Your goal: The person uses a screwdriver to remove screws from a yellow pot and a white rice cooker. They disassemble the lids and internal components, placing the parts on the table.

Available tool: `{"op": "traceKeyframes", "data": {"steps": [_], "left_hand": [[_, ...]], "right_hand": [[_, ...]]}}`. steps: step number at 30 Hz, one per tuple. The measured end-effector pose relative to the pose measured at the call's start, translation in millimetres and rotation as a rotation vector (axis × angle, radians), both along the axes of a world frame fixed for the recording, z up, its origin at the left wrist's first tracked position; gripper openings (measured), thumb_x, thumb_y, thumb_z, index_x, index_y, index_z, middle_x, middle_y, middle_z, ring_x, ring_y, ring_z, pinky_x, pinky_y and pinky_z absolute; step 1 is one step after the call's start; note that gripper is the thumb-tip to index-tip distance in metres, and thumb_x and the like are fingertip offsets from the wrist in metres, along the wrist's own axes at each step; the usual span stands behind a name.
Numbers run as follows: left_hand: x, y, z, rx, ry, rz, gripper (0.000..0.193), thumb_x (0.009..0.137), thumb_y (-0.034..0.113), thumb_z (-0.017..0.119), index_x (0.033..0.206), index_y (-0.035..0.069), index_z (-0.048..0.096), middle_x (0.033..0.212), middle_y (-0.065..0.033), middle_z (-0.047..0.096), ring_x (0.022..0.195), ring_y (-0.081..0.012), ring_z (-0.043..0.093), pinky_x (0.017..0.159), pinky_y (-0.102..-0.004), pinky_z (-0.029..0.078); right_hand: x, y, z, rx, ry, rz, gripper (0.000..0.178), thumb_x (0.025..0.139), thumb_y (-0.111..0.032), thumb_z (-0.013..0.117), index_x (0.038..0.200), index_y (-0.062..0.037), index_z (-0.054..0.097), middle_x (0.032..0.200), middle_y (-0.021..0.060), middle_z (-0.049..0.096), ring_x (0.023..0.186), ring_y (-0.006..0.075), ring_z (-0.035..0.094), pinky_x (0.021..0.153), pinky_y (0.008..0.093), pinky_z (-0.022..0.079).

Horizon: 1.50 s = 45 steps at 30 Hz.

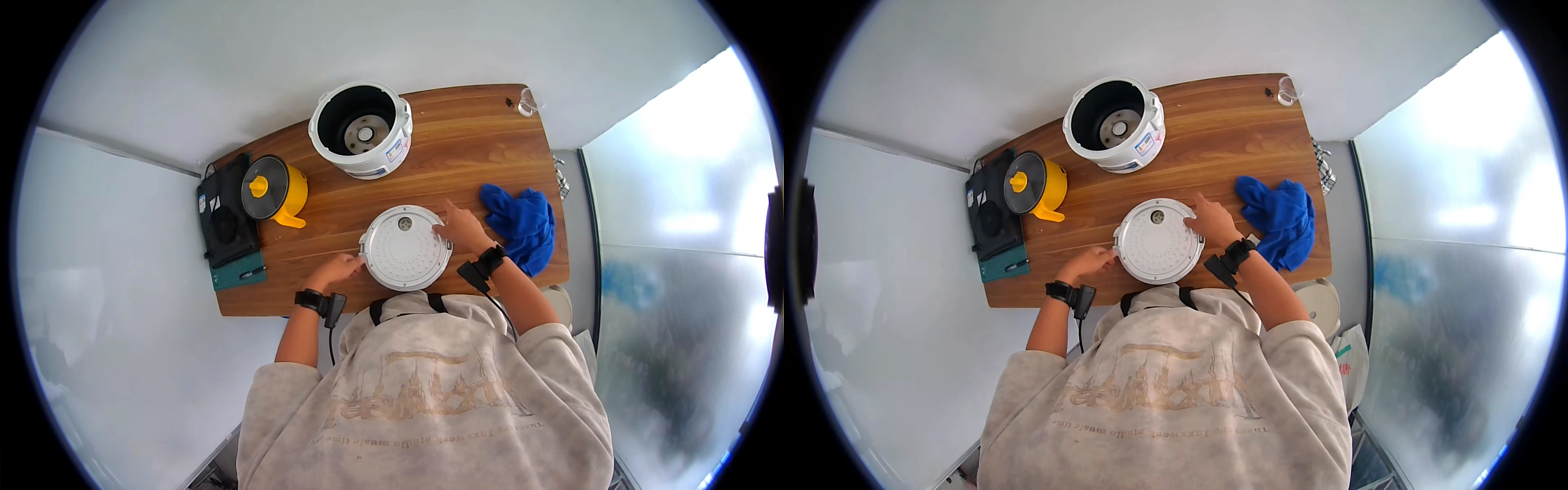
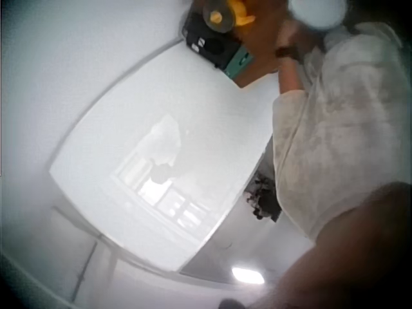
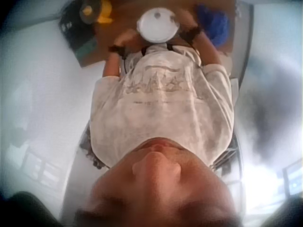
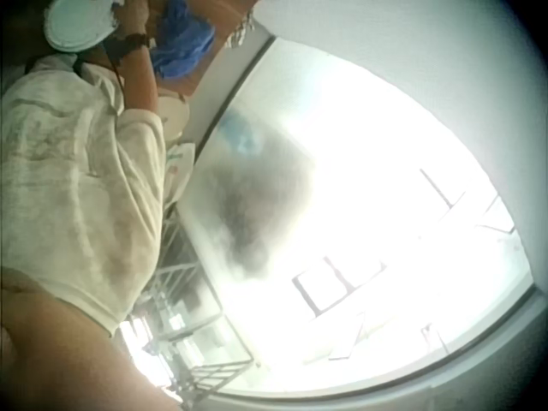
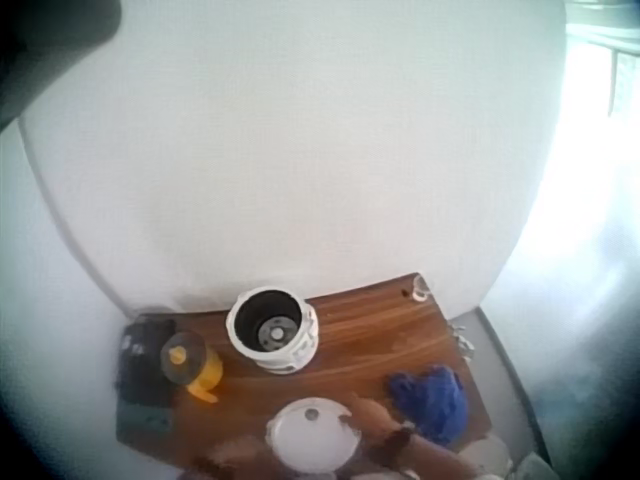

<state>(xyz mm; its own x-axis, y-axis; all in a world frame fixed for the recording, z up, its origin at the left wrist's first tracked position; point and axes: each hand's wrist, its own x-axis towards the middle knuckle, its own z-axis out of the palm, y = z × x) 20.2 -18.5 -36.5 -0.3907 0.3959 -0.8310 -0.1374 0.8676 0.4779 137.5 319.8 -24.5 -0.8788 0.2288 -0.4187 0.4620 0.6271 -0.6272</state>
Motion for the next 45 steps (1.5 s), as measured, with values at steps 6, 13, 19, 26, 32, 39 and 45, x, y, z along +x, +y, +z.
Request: {"op": "traceKeyframes", "data": {"steps": [6, 13, 19, 26, 32, 39, 45], "left_hand": [[-23.4, 8.1, 2.4, 0.096, 0.270, -0.094, 0.045, 0.098, 0.042, 0.054, 0.109, 0.000, 0.066, 0.103, -0.0148, 0.071, 0.097, -0.0257, 0.065, 0.087, -0.0371, 0.050], [-45.5, 44.6, 22.5, 0.168, 0.370, -0.166, 0.034, 0.097, 0.032, 0.057, 0.111, 0.003, 0.064, 0.106, -0.0166, 0.070, 0.099, -0.0293, 0.066, 0.086, -0.0376, 0.051], [-56.0, 78.6, 13.3, 0.191, 0.379, -0.194, 0.028, 0.093, 0.025, 0.063, 0.112, 0.003, 0.063, 0.108, -0.0152, 0.069, 0.099, -0.0277, 0.066, 0.086, -0.0372, 0.051], [-57.3, 101.4, -2.3, 0.259, 0.376, -0.239, 0.039, 0.088, 0.024, 0.067, 0.122, 0.006, 0.060, 0.119, -0.0164, 0.067, 0.111, -0.0294, 0.064, 0.094, -0.0379, 0.049], [-46.6, 119.7, 6.1, 0.212, 0.373, -0.267, 0.046, 0.086, 0.022, 0.070, 0.128, 0.007, 0.058, 0.121, -0.0175, 0.067, 0.112, -0.0304, 0.064, 0.095, -0.0393, 0.050], [-39.3, 114.1, 8.9, 0.306, 0.419, -0.217, 0.045, 0.077, 0.011, 0.078, 0.121, 0.010, 0.064, 0.108, -0.0166, 0.071, 0.101, -0.0295, 0.068, 0.087, -0.0392, 0.053], [-31.4, 106.4, 18.1, 0.313, 0.460, -0.211, 0.040, 0.076, 0.008, 0.077, 0.114, 0.008, 0.065, 0.101, -0.0163, 0.071, 0.095, -0.0314, 0.068, 0.084, -0.0407, 0.053]], "right_hand": [[17.7, 1.9, -25.8, -0.043, 0.053, -0.004, 0.054, 0.081, -0.034, 0.071, 0.126, -0.0081, 0.054, 0.104, 0.0234, 0.070, 0.102, 0.0429, 0.065, 0.085, 0.0513, 0.052], [45.6, 14.9, -18.3, -0.112, 0.083, -0.078, 0.043, 0.083, -0.032, 0.068, 0.117, -0.0064, 0.063, 0.097, 0.0214, 0.071, 0.096, 0.0420, 0.066, 0.086, 0.0495, 0.052], [71.2, 34.9, -25.4, -0.082, 0.105, -0.065, 0.028, 0.082, -0.021, 0.066, 0.103, -0.0043, 0.069, 0.091, 0.0195, 0.072, 0.090, 0.0379, 0.069, 0.081, 0.0426, 0.054], [82.8, 37.0, 6.7, -0.157, 0.170, 0.029, 0.029, 0.075, -0.004, 0.064, 0.104, -0.0055, 0.061, 0.101, 0.0168, 0.065, 0.102, 0.0356, 0.060, 0.088, 0.0390, 0.049], [85.5, 25.7, 25.2, -0.158, 0.111, -0.030, 0.034, 0.073, -0.003, 0.065, 0.105, -0.0055, 0.056, 0.103, 0.0167, 0.059, 0.105, 0.0363, 0.056, 0.090, 0.0393, 0.046], [84.3, 31.3, 35.1, -0.208, 0.138, 0.001, 0.020, 0.087, -0.011, 0.061, 0.105, -0.0029, 0.055, 0.085, 0.0191, 0.067, 0.082, 0.0374, 0.066, 0.072, 0.0426, 0.052], [89.2, 36.0, 63.3, 0.002, 0.231, 0.024, 0.020, 0.093, -0.022, 0.058, 0.098, -0.0029, 0.058, 0.070, 0.0208, 0.065, 0.071, 0.0415, 0.065, 0.066, 0.0498, 0.051]]}}
